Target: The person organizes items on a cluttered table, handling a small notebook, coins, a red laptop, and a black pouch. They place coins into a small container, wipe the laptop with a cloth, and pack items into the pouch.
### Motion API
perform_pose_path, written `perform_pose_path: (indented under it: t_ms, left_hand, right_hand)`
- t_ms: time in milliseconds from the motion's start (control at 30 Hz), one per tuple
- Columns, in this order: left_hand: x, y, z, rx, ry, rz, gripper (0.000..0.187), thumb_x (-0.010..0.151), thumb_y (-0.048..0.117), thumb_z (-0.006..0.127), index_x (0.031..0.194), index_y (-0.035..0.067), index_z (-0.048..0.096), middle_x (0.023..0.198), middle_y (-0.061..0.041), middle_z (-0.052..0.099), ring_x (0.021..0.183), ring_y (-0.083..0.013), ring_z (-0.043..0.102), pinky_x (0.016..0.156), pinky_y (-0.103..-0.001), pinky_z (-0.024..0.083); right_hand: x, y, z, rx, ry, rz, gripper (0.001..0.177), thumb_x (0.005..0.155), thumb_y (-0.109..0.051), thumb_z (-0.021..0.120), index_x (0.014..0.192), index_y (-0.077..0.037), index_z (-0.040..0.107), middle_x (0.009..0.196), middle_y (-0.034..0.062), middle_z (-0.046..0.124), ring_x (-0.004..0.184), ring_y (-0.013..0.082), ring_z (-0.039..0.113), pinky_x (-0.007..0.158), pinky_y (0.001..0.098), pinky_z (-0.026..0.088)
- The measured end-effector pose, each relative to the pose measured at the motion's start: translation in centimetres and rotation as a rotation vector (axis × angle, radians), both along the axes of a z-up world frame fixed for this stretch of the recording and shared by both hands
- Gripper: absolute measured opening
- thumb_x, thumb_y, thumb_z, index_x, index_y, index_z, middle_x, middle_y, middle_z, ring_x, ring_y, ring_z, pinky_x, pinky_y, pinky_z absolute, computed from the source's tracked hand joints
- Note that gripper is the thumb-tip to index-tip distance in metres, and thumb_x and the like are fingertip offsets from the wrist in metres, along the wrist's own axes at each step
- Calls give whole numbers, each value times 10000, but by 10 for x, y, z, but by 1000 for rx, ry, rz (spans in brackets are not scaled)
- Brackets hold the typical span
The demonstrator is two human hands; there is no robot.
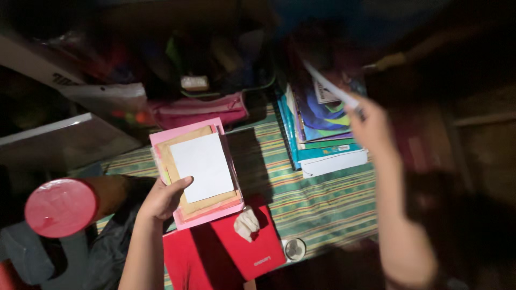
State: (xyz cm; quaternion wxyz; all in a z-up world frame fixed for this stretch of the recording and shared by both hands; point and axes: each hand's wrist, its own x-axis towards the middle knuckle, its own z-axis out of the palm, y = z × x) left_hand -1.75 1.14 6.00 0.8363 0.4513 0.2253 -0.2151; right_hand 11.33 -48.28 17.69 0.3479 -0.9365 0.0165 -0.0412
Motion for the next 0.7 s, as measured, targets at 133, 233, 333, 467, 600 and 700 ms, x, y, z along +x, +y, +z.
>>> perform_pose_path:
  t_ms: [133, 233, 333, 467, 600, 700]
  left_hand:
    - [6, -28, -1, 5, -56, -39, 602, 826, 53, 729, 1396, -18, 550, 1343, -132, 668, 1240, -243, 634, 1058, -378, 481]
    - [9, -56, -9, -23, -34, -51, 614, 828, 59, 740, 1404, -3, 535, 1314, -134, 666, 1216, -241, 627, 1039, -376, 486]
    - [14, -81, -16, -97, -59, -60, 617, 831, 67, 751, 1399, -27, 528, 1314, -125, 663, 1213, -232, 638, 1042, -368, 505]
    - [22, -118, -12, -54, 13, -83, 622, 820, 62, 768, 1389, -52, 545, 1278, -163, 685, 1155, -262, 664, 1004, -394, 528]
    - [37, -176, 3, -108, -25, -134, 665, 791, 61, 776, 1400, 9, 512, 1284, -128, 686, 1170, -236, 669, 1022, -378, 542]
    - [62, -225, 22, -122, -152, -149, 691, 814, 70, 786, 1433, -17, 492, 1308, -131, 667, 1184, -230, 653, 1021, -372, 534]
  right_hand:
    - [32, -18, 46, 1, -16, 72, 318, 1047, -172, 674, 1347, -69, 680, 1166, 125, 756, 1033, 188, 712, 904, 327, 547]
    - [24, -19, 37, -84, 14, 117, 357, 982, -128, 692, 1335, -74, 702, 1219, 135, 734, 1081, 224, 701, 926, 340, 539]
    - [1, 5, -13, 16, 89, 226, 598, 811, -72, 633, 1407, -111, 625, 1439, 106, 650, 1311, 243, 644, 1089, 351, 506]
    - [-40, 37, -58, -466, 231, 299, 873, 848, -402, 789, 1560, -133, 361, 1662, 165, 312, 1472, 357, 279, 1123, 598, 118]
    - [-82, 45, -69, 309, 159, 130, 637, 1022, -263, 640, 1586, -108, 387, 1620, 151, 483, 1520, 283, 434, 1242, 414, 332]
    - [-84, 54, -75, 639, 236, -9, 809, 874, -204, 755, 1533, -63, 309, 1494, 168, 521, 1396, 240, 483, 1140, 397, 382]
